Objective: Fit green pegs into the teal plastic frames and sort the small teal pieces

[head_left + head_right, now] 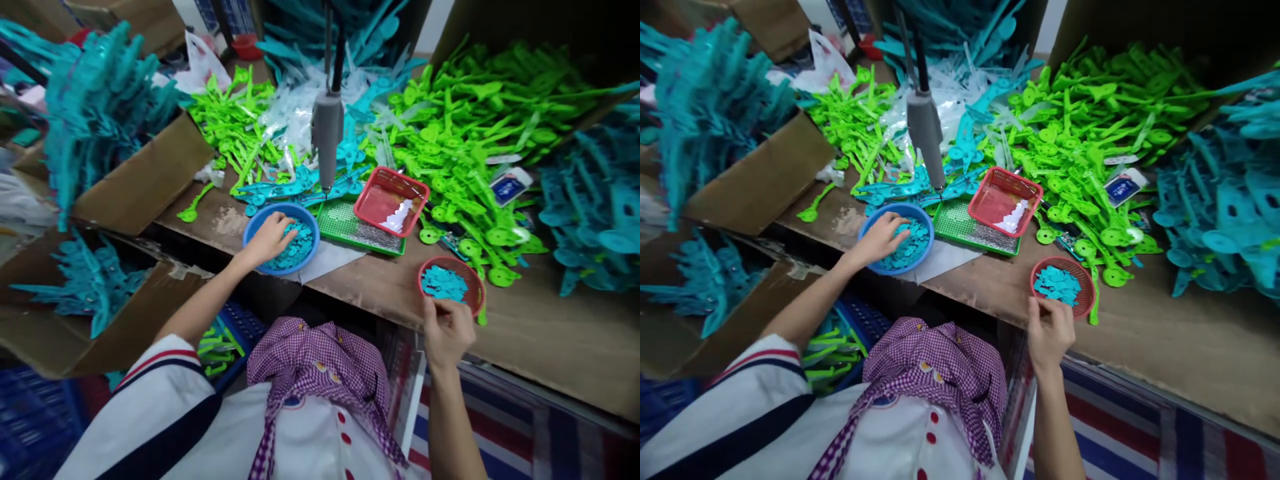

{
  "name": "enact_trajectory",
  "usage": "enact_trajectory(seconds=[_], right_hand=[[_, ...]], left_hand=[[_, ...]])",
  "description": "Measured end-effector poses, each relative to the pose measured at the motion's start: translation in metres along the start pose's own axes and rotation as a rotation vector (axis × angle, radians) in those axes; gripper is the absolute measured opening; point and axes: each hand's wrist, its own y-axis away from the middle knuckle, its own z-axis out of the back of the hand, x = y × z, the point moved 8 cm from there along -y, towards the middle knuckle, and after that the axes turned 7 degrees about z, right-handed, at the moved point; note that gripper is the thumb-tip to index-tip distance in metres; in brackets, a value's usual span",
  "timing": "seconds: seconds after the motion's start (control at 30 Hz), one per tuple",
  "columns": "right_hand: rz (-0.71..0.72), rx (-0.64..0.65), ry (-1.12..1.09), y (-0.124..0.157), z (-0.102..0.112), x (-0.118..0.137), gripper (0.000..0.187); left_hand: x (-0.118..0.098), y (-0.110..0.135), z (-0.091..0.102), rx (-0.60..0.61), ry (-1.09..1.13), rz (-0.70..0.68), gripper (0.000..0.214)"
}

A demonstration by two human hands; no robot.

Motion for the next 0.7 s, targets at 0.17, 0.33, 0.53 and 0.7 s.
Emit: enact_trajectory(seconds=[0.17,0.33,0.53,0.7], right_hand=[[0.204,0.136,-0.092,-0.001,-0.037,0.039,0.013],[0.21,0.207,-0.094,0.01,-0.049,0.05,0.014],[0.191,0.252,-0.133,0.014,-0.054,0.066,0.013],[0.09,0.245,-0.247,0.004,-0.061,0.09,0.017]], left_hand=[[0.037,-0.019,-0.051,0.208,-0.228,-0.049,0.053],[0.04,-0.015,-0.058,0.239,-0.115,0.032,0.029],[0.043,-0.026,-0.034,0.116,-0.097,0.039,0.025],[0.059,-0.04,-0.003,-0.088,0.159,0.074,0.018]])
